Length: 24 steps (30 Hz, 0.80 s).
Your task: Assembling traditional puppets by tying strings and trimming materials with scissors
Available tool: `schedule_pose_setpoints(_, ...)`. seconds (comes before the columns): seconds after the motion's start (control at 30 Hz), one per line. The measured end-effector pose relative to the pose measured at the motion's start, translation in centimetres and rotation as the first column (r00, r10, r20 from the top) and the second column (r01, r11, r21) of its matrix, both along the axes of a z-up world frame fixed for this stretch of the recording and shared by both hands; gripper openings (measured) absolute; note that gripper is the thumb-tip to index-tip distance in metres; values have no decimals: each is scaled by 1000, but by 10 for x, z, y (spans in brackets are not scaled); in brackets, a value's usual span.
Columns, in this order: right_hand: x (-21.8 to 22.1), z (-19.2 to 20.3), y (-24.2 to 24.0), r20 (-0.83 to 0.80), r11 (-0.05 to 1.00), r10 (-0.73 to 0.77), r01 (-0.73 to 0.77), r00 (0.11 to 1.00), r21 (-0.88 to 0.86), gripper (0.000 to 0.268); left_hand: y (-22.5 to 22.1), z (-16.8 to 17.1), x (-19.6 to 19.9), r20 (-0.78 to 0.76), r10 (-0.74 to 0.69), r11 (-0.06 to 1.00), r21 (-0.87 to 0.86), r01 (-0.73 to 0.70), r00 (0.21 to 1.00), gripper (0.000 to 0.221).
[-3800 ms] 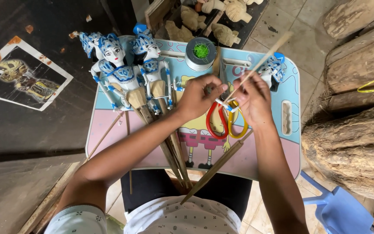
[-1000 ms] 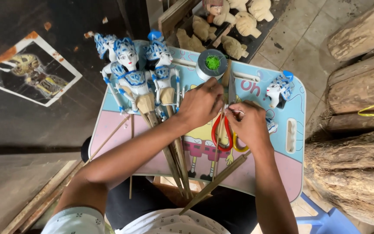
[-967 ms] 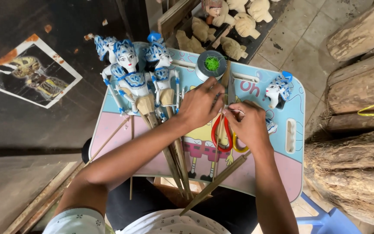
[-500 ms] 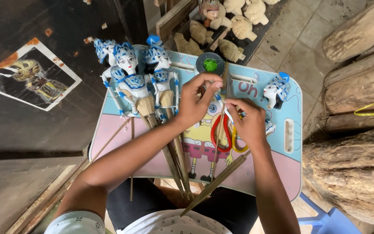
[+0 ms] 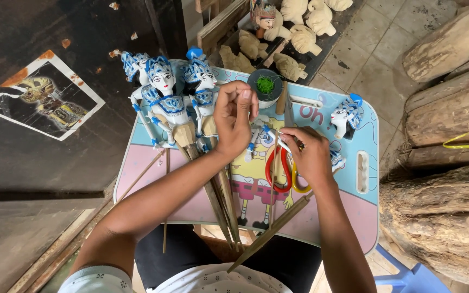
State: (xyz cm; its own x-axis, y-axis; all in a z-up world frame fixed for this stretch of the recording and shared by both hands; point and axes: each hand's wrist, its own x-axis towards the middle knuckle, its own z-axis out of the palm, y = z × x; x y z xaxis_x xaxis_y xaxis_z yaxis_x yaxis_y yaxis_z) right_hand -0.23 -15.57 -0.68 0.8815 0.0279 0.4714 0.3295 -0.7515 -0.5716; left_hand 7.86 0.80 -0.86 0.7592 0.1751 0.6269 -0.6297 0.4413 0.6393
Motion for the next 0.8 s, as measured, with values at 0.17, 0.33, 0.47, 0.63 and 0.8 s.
schedule_pose_setpoints(0.17, 0, -1, 0, 0, 999, -8, 8, 1000, -31, 10, 1, -6, -2, 26, -13, 1000, -1, 13, 1000, 12)
schedule_pose_setpoints(0.33, 2, -4, -3, 3, 999, -25, 26, 1000, -41, 9, -2, -14, -2, 31, -30, 999, 15, 29, 999, 12)
schedule_pose_setpoints(0.47, 2, -4, -5, 1, 999, 0, 0, 1000, -55, 9, -3, -15, -1, 66, -29, 999, 29, 27, 997, 10)
schedule_pose_setpoints(0.63, 2, -7, -7, -5, 998, 10, -11, 1000, -67, 9, 9, -3, 2, 70, -37, 986, 167, 24, 997, 17)
schedule_pose_setpoints(0.8, 1, -5, -5, 1, 993, 30, -30, 1000, -113, 9, 12, 15, -1, -11, 179, 896, 415, -158, 984, 20)
